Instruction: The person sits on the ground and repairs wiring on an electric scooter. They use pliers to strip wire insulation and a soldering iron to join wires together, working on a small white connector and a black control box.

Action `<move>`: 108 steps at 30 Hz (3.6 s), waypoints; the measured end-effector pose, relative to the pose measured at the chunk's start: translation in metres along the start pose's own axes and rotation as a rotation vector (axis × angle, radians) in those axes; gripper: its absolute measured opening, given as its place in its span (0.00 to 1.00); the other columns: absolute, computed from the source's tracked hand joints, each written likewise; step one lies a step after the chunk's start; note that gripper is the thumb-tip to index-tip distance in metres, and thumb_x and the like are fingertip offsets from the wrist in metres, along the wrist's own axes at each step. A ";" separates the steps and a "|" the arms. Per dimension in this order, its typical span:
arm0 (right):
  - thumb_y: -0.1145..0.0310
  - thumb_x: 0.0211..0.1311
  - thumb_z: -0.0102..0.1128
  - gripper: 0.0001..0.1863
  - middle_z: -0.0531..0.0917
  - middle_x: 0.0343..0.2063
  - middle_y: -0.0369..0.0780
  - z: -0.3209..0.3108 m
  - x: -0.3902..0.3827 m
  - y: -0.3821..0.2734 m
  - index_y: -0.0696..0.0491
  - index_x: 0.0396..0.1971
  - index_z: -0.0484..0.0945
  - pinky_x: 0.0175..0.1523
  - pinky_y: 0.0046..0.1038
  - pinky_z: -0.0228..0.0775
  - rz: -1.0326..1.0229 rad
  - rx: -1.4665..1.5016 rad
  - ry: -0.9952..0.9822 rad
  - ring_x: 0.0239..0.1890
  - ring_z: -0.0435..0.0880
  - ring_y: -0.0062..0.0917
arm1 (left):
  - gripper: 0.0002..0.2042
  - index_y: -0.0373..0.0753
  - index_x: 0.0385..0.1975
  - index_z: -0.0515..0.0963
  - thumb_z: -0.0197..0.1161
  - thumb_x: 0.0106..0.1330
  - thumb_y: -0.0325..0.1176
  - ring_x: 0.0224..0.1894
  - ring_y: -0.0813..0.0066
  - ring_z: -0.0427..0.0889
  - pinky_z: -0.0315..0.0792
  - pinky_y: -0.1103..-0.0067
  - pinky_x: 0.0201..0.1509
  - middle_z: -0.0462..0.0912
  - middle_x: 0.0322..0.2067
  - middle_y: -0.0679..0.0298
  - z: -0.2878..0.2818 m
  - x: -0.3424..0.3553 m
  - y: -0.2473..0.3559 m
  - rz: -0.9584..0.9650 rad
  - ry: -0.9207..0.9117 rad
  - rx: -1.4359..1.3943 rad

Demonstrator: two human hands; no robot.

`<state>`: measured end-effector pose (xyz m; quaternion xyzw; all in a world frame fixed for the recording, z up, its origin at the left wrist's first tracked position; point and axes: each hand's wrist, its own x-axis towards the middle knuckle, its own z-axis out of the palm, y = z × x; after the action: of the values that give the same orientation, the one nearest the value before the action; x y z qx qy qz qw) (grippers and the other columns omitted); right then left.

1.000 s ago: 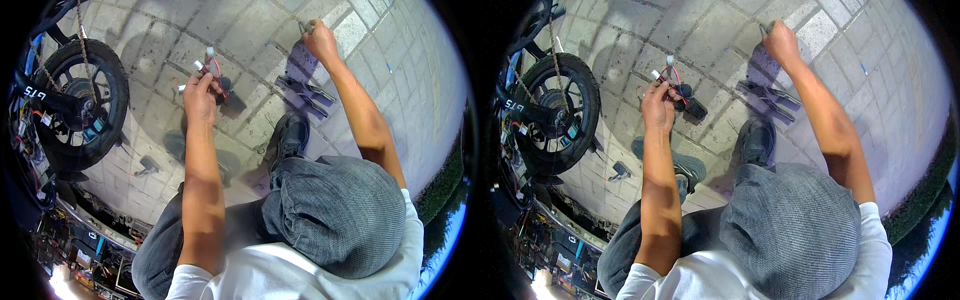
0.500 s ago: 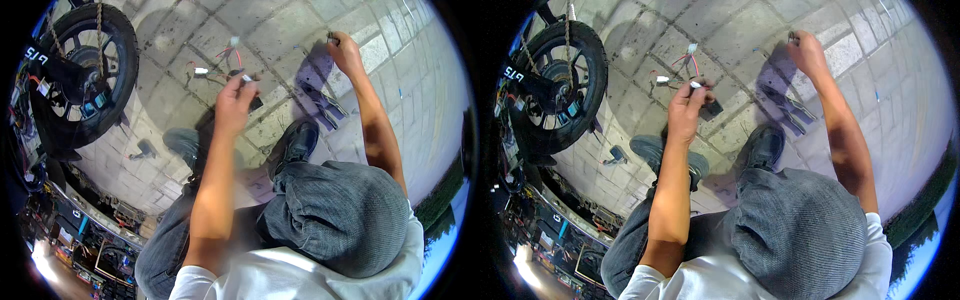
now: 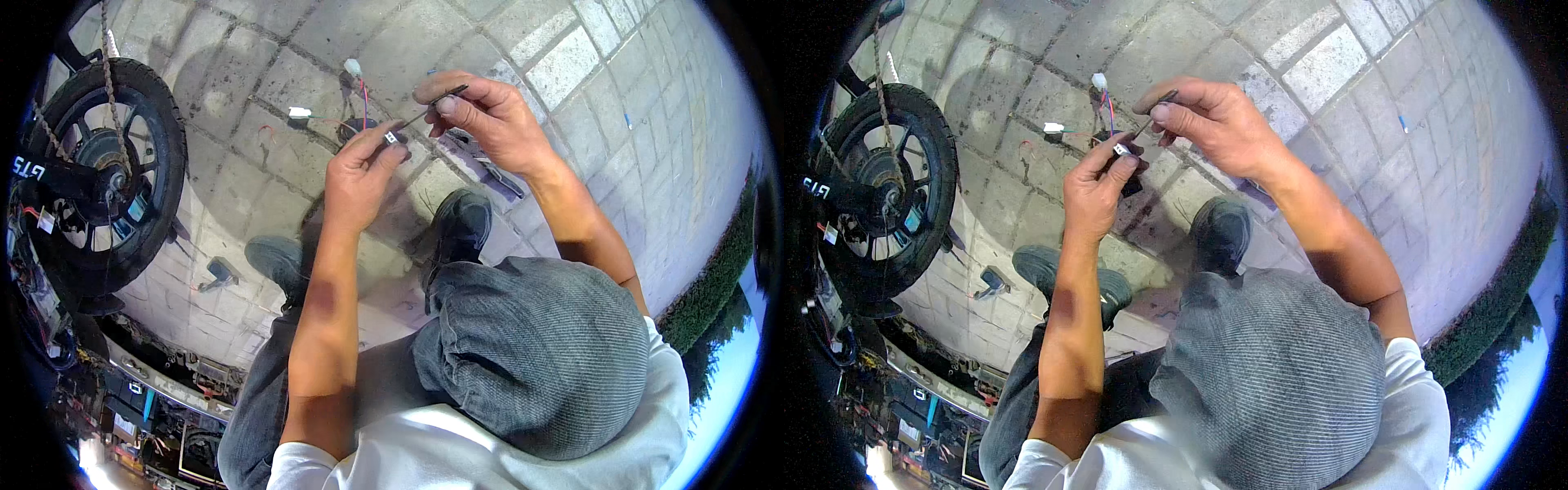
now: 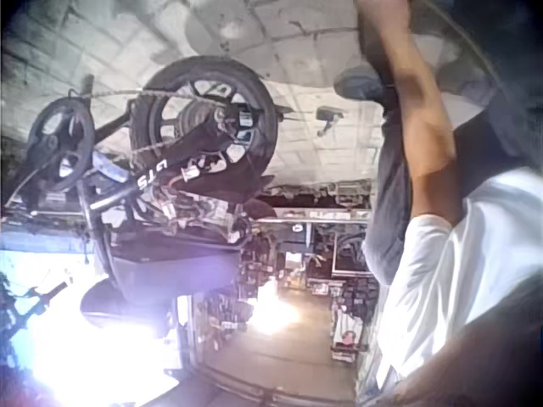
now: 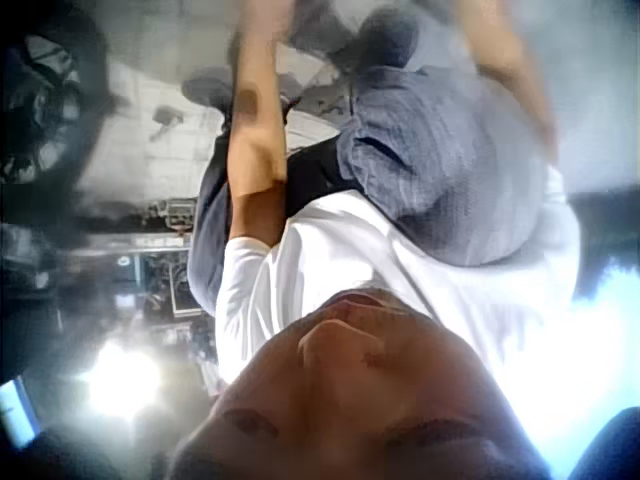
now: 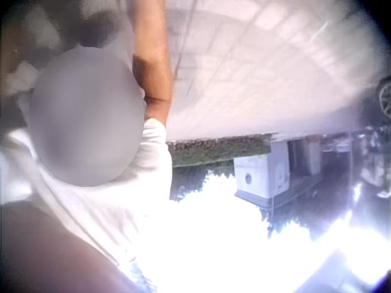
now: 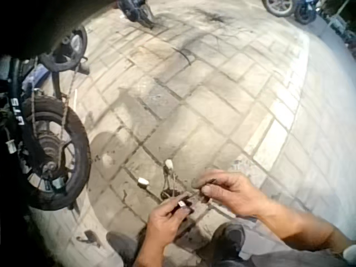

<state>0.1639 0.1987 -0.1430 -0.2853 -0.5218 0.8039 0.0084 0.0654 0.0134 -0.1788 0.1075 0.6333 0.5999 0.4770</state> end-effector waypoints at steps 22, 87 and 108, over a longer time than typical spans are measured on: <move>0.77 0.63 0.55 0.09 0.84 0.30 0.44 0.029 -0.018 0.012 0.59 0.39 0.66 0.38 0.23 0.78 -0.439 -0.351 0.116 0.38 0.86 0.26 | 0.14 0.37 0.47 0.79 0.63 0.59 0.24 0.35 0.76 0.75 0.69 0.81 0.41 0.78 0.33 0.63 -0.003 -0.010 0.011 0.242 0.012 0.268; 0.77 0.51 0.63 0.07 0.80 0.25 0.43 0.042 -0.012 -0.001 0.55 0.31 0.76 0.31 0.32 0.74 -0.592 -0.772 -0.010 0.29 0.82 0.40 | 0.10 0.32 0.40 0.77 0.58 0.59 0.19 0.33 0.57 0.79 0.72 0.73 0.37 0.79 0.32 0.55 -0.002 -0.014 0.023 0.368 0.066 0.537; 0.72 0.59 0.62 0.08 0.83 0.25 0.44 0.033 -0.003 0.011 0.61 0.33 0.77 0.34 0.27 0.75 -0.356 -0.648 0.069 0.28 0.85 0.27 | 0.09 0.31 0.40 0.78 0.59 0.63 0.26 0.34 0.68 0.80 0.72 0.78 0.39 0.81 0.34 0.56 -0.003 -0.011 0.027 0.249 0.062 0.615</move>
<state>0.1538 0.1653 -0.1409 -0.2049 -0.7900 0.5729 0.0748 0.0568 0.0104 -0.1509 0.3049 0.7809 0.4372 0.3258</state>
